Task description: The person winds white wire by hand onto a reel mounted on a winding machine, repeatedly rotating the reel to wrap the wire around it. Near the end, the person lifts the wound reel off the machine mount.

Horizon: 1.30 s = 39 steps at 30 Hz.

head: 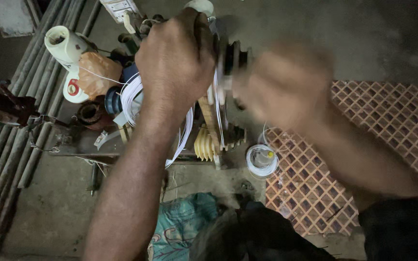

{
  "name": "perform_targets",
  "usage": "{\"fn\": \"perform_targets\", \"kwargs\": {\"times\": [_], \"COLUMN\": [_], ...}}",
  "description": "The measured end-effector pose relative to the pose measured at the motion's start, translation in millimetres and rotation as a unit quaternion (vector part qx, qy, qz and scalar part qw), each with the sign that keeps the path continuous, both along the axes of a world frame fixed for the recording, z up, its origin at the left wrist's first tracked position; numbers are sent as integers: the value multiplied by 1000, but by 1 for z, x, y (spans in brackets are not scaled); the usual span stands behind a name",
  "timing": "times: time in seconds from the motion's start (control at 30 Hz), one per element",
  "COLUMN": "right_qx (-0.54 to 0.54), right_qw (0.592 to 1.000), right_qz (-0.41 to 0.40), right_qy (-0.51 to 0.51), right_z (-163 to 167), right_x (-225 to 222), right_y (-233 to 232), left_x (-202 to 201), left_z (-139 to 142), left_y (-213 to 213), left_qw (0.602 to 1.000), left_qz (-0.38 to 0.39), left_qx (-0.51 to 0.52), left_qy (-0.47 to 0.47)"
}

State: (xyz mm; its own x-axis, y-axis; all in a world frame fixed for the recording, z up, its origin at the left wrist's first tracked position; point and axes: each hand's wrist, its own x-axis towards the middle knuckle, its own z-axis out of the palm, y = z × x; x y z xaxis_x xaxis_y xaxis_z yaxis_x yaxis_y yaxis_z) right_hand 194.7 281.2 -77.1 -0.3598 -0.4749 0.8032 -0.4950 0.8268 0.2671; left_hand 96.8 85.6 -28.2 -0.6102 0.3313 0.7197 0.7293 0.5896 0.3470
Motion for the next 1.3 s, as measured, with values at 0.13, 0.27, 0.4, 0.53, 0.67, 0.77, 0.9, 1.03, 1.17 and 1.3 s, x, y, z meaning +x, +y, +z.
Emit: {"fn": "perform_targets", "kwargs": {"times": [0.13, 0.27, 0.4, 0.53, 0.67, 0.77, 0.9, 1.03, 1.17, 1.3], "right_qx": [-231, -524, -616, -605, -572, -564, -491, -307, -30, 33], "right_qw": [958, 758, 615, 549, 583, 612, 697, 846, 947, 999], "right_qz": [110, -4, 224, 212, 60, 18, -21, -28, -59, 1], "right_qy": [-132, -388, -437, -536, -574, -554, -522, -434, -316, -39], "right_z": [14, -65, -176, -259, -297, -311, -315, -268, -180, -87], "right_x": [-73, -122, -143, -98, -64, -39, 7, 42, 47, 29], "right_y": [29, 53, 58, 40, 12, -7, -44, -64, -54, -33], "left_x": [-2, -2, -1, 1, -2, -6, -8, -2, 3, 6], "left_z": [-3, -7, -9, -13, -18, -23, -27, -20, -7, -5], "left_y": [-2, -4, -4, -5, -8, -9, -8, -3, 1, -2], "left_qw": [1000, 1000, 997, 990, 993, 991, 996, 989, 999, 999], "left_qz": [-21, -24, -32, -62, -75, -76, -37, -35, -23, -2], "left_qx": [-5, -10, 5, 38, 31, 20, -13, 40, 23, -9], "left_qy": [14, 16, 68, 124, 90, 111, 82, 137, -16, 34]}}
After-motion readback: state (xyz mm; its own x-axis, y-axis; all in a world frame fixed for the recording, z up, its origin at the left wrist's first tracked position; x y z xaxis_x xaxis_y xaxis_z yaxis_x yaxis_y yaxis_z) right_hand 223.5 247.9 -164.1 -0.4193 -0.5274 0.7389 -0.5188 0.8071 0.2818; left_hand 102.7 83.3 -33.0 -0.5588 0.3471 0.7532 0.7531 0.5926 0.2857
